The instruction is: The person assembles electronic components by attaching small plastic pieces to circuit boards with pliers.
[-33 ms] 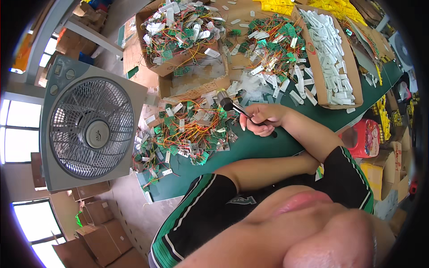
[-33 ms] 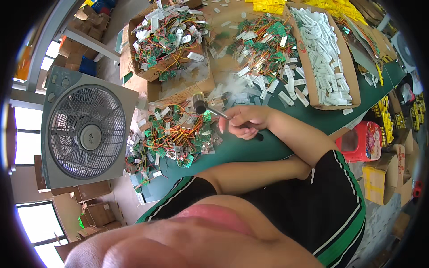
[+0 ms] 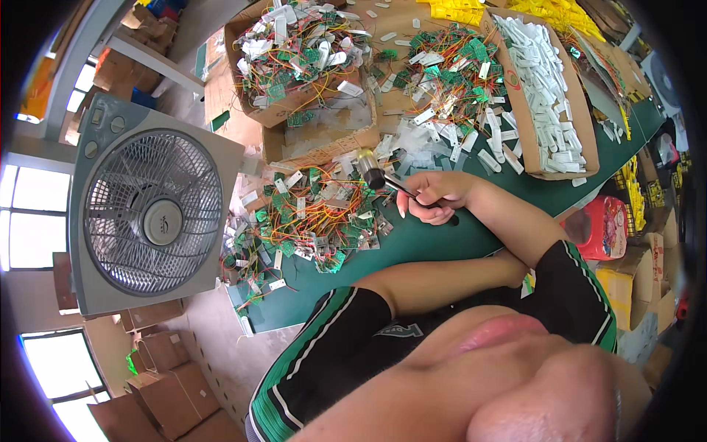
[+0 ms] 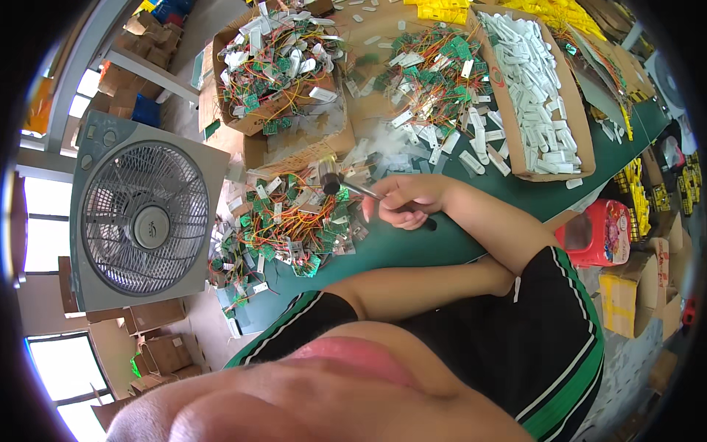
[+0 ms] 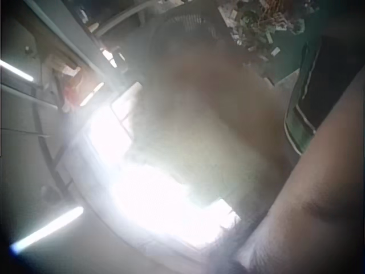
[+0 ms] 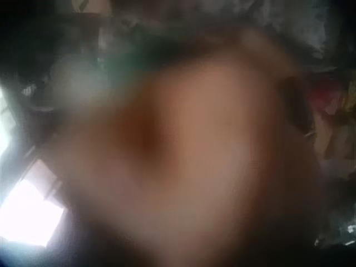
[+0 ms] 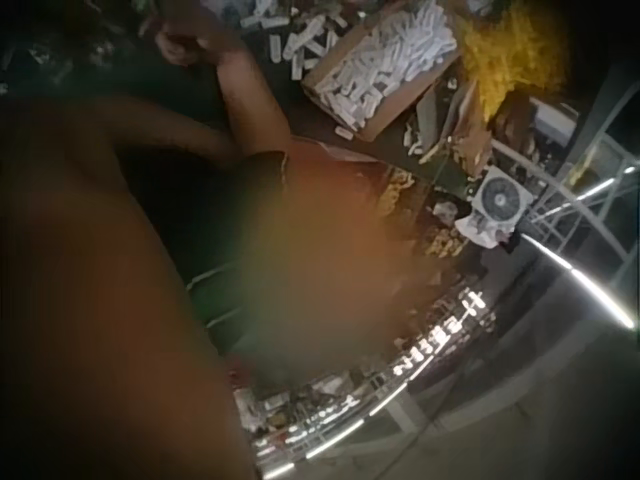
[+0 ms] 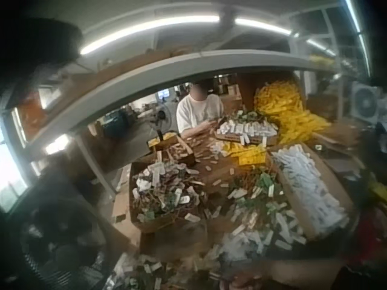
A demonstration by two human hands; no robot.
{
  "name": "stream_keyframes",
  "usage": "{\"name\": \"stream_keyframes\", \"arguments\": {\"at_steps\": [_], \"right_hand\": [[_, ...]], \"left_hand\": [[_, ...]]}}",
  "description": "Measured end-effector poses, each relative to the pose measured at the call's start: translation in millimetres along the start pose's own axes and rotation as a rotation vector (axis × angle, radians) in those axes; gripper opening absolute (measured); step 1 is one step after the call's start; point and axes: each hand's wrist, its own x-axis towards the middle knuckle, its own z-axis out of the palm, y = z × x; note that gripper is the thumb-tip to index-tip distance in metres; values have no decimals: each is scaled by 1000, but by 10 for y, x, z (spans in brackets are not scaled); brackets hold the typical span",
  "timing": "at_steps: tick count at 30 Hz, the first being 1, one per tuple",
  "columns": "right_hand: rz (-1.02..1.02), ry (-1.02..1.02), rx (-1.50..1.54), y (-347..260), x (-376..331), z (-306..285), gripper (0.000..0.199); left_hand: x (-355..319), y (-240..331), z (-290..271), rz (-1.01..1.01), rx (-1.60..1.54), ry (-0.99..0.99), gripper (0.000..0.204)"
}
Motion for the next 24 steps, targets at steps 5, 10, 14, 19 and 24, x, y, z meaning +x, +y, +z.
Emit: {"name": "stream_keyframes", "arguments": {"at_steps": [5,10,14,19,24], "right_hand": [[34,-96,50,-72,-117,-109,53],[60,-124,-101,-187,-158,-12,65],[178,-210,-145,-198,-167,-42,62],[315,-208,-264,-212,-134,-2,48],[532,-396,-418,-251,-65,-96,34]], "left_hand": [[-108,-385,-75,135,-354,120,38],[2,-310,273,36,-306,160,34],[-8,-342,63,110,-267,31,33],[-20,-365,109,80,-322,-61,30],[-44,-360,167,101,-340,-79,28]]}}
